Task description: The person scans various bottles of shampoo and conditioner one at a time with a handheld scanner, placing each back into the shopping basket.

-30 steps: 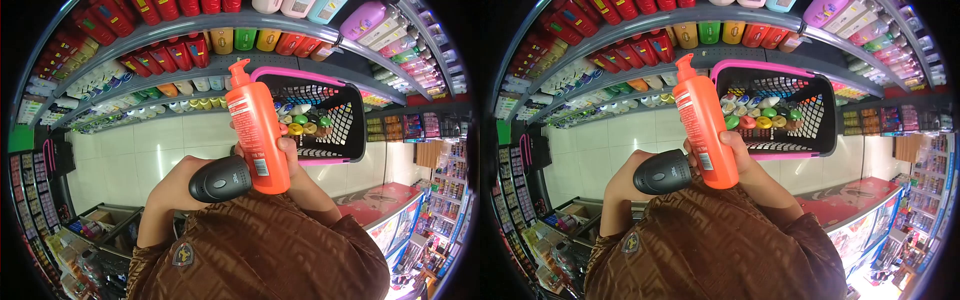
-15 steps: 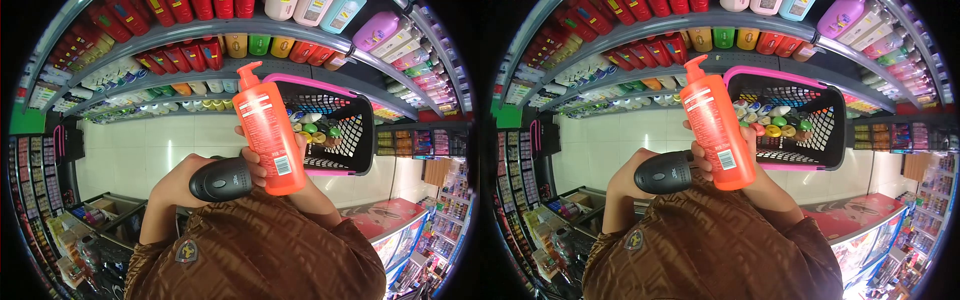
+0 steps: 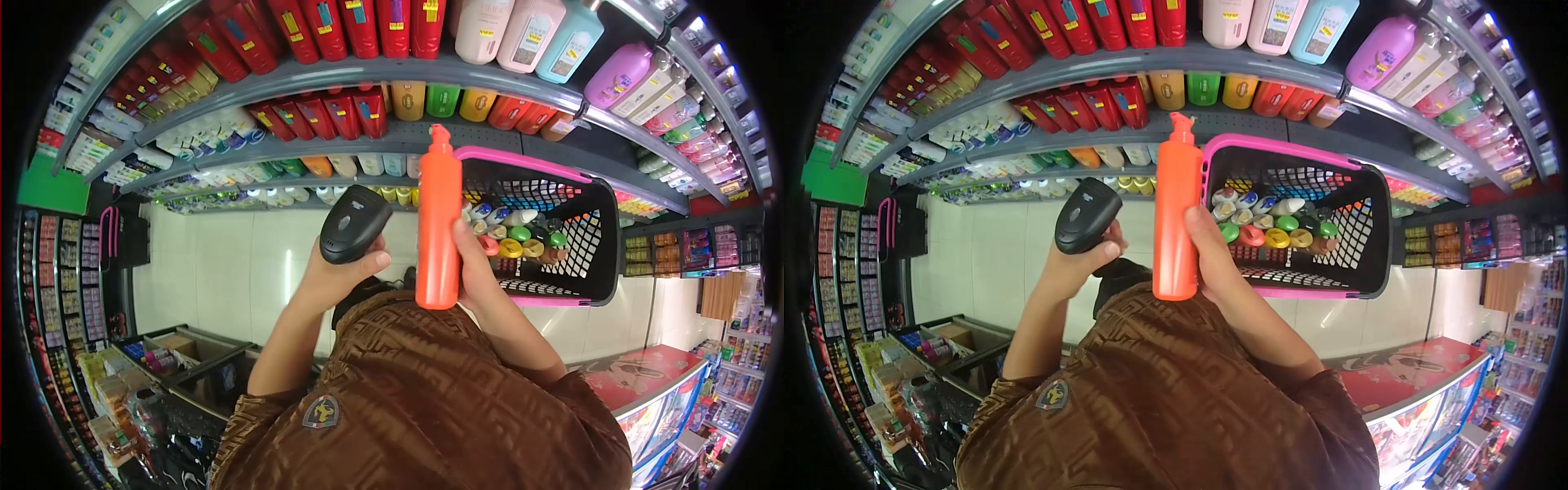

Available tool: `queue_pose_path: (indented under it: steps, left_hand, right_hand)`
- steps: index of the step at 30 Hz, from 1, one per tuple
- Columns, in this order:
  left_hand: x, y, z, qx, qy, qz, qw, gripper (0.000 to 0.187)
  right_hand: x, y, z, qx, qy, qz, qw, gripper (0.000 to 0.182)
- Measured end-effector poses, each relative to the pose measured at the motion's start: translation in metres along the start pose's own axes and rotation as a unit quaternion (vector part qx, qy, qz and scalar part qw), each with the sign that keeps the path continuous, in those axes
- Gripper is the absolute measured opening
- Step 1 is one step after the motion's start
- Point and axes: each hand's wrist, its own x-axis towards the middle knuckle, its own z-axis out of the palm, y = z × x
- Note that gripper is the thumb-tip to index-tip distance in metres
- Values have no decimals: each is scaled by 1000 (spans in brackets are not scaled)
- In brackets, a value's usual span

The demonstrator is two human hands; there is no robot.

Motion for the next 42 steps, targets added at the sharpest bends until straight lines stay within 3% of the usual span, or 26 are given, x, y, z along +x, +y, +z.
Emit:
queue_pose_path:
  steps: [1, 3, 5, 9, 13, 15, 17, 19, 22, 29, 33, 42]
  left_hand:
    - [3, -7, 4, 4, -4, 10, 1000, 42]
    - [4, -10, 19, -138, 70, 29, 988, 56]
    - [9, -16, 22, -160, 51, 68, 983, 70]
    - [13, -11, 15, -126, 77, 59, 987, 73]
    - [19, -12, -1, -118, 75, 105, 985, 72]
    - [16, -5, -14, -138, 79, 74, 985, 69]
    - [13, -11, -31, -163, 70, 48, 983, 69]
    - [11, -27, -50, -169, 47, 74, 982, 75]
    - [14, -21, -72, -214, 12, 65, 975, 77]
    - [2, 12, -115, -119, -63, 78, 988, 81]
    - [5, 16, -139, -88, -96, 71, 989, 78]
    - [19, 23, -181, -136, -143, 52, 979, 76]
  right_hand:
    - [3, -1, 7, -90, 61, -39, 993, 70]
    - [7, -1, 17, -76, 62, -52, 994, 69]
    - [16, 5, 29, -232, 80, -158, 956, 71]
    - [23, 3, 56, -250, 61, -201, 945, 75]
    - [32, 7, 65, -314, 64, -198, 926, 67]
    - [33, 14, 67, -328, 54, -200, 922, 67]
    - [34, 18, 69, -307, 55, -147, 939, 70]
    - [35, 15, 77, -322, 49, -153, 933, 69]
    - [44, 8, 92, -281, 47, -104, 953, 57]
    - [64, 31, 121, -254, 5, -125, 959, 43]
    - [67, 52, 142, -242, 67, -128, 959, 43]
    - [91, 34, 161, -318, 75, -149, 933, 48]
